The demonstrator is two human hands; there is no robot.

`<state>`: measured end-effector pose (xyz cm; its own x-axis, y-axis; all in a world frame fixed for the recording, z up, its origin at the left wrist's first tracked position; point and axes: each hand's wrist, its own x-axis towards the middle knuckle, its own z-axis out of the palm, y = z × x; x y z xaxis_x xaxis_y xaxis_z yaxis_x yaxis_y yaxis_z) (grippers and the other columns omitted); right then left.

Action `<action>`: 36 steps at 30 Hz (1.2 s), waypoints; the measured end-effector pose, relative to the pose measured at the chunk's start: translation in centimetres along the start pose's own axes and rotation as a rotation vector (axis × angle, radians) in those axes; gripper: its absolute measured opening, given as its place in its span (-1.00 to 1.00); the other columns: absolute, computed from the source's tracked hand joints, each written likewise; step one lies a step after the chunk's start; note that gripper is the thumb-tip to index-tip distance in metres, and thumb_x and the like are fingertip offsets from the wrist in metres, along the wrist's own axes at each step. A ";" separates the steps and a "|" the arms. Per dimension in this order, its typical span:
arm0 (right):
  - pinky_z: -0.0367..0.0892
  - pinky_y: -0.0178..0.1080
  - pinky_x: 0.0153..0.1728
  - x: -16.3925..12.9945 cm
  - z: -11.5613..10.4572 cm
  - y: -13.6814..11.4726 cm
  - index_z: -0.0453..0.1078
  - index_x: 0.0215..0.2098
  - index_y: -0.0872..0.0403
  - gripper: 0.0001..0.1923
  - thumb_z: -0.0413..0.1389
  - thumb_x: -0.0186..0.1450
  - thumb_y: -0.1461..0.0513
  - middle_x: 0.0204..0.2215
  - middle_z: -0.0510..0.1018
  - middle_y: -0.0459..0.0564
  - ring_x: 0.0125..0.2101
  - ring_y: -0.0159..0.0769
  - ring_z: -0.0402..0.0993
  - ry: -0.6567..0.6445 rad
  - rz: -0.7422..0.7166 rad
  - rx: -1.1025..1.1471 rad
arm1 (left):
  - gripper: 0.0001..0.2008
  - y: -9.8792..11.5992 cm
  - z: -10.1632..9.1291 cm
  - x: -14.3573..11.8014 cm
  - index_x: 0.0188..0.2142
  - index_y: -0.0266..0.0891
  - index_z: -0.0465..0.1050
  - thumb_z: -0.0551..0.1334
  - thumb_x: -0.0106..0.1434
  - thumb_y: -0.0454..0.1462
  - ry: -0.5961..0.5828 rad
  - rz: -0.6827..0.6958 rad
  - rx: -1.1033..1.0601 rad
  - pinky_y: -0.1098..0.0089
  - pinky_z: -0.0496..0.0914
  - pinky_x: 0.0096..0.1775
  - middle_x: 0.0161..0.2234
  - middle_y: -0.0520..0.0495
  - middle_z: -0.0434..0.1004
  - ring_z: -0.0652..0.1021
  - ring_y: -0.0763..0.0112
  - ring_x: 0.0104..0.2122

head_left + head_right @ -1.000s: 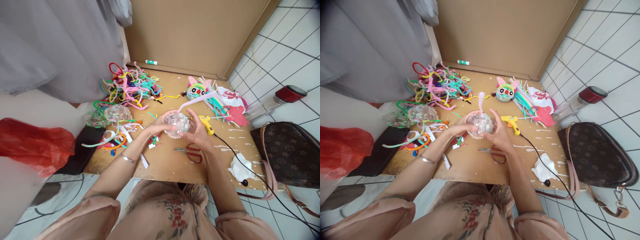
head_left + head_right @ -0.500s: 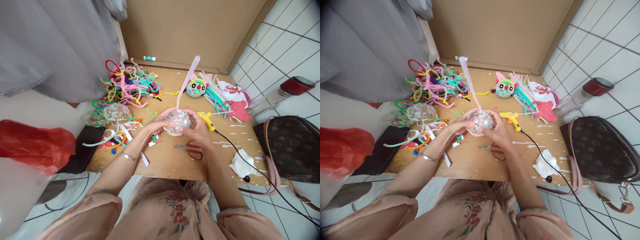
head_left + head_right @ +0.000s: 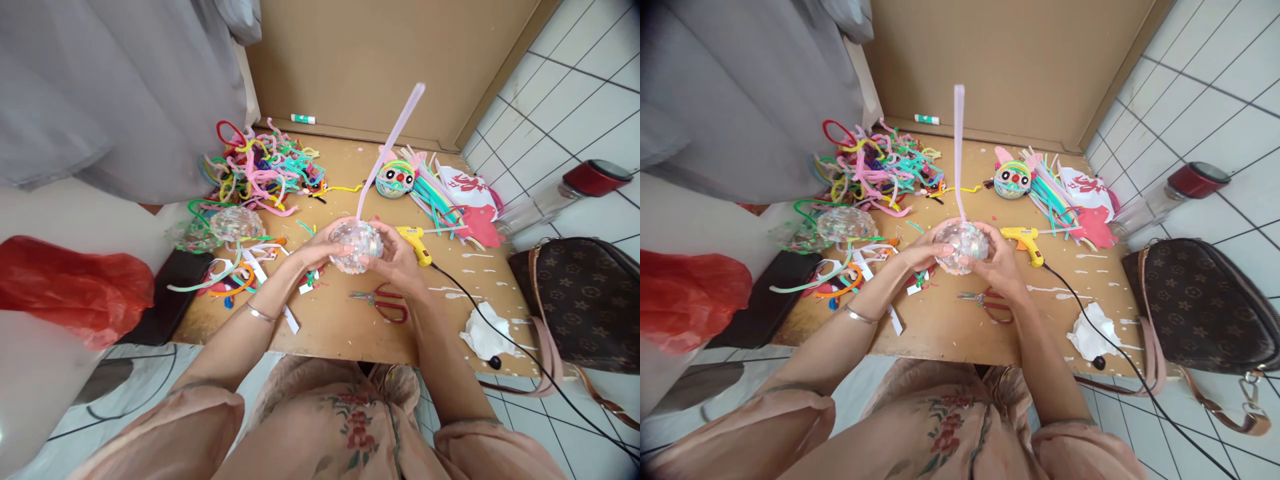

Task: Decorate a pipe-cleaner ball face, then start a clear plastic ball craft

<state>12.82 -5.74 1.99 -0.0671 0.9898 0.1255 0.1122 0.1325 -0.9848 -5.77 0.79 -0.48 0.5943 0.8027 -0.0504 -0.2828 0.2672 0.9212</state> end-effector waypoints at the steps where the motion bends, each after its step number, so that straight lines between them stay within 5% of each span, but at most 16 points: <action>1: 0.48 -0.02 0.05 0.0 0.0 0.1 0.35 0.11 -0.05 -0.19 0.42 -0.03 -0.12 0.11 0.52 0.08 0.08 -0.02 0.50 0.000 -0.010 -0.009 | -0.04 0.0 0.0 0.0 0.15 -0.19 0.37 0.59 -0.27 -0.08 0.002 0.000 -0.001 0.12 0.39 0.09 0.06 -0.24 0.55 0.52 -0.04 0.10; 14: 0.19 0.13 0.31 -0.3 0.9 -0.4 0.29 0.15 -0.03 -0.16 0.43 -0.05 0.05 0.27 0.33 0.15 0.28 0.07 0.26 0.092 -0.142 -0.260 | 0.03 0.4 0.5 -0.1 0.20 -0.22 0.35 0.59 -0.29 -0.05 0.013 0.037 0.037 0.11 0.39 0.12 0.05 -0.22 0.55 0.51 -0.03 0.10; 36: 0.18 0.16 0.31 -0.4 1.6 0.1 0.29 0.10 -0.05 -0.24 0.41 -0.04 0.10 0.26 0.32 0.17 0.33 0.07 0.19 0.148 -0.215 -0.316 | 0.00 1.5 -0.2 -0.5 0.17 -0.20 0.37 0.59 -0.29 -0.01 -0.043 0.082 0.231 0.19 0.34 0.14 0.16 -0.23 0.44 0.44 0.00 0.15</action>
<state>11.25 -6.19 1.64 0.0180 0.9315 0.3633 0.4121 0.3241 -0.8515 -6.67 0.97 0.87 0.6089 0.7922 0.0403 -0.1549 0.0689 0.9855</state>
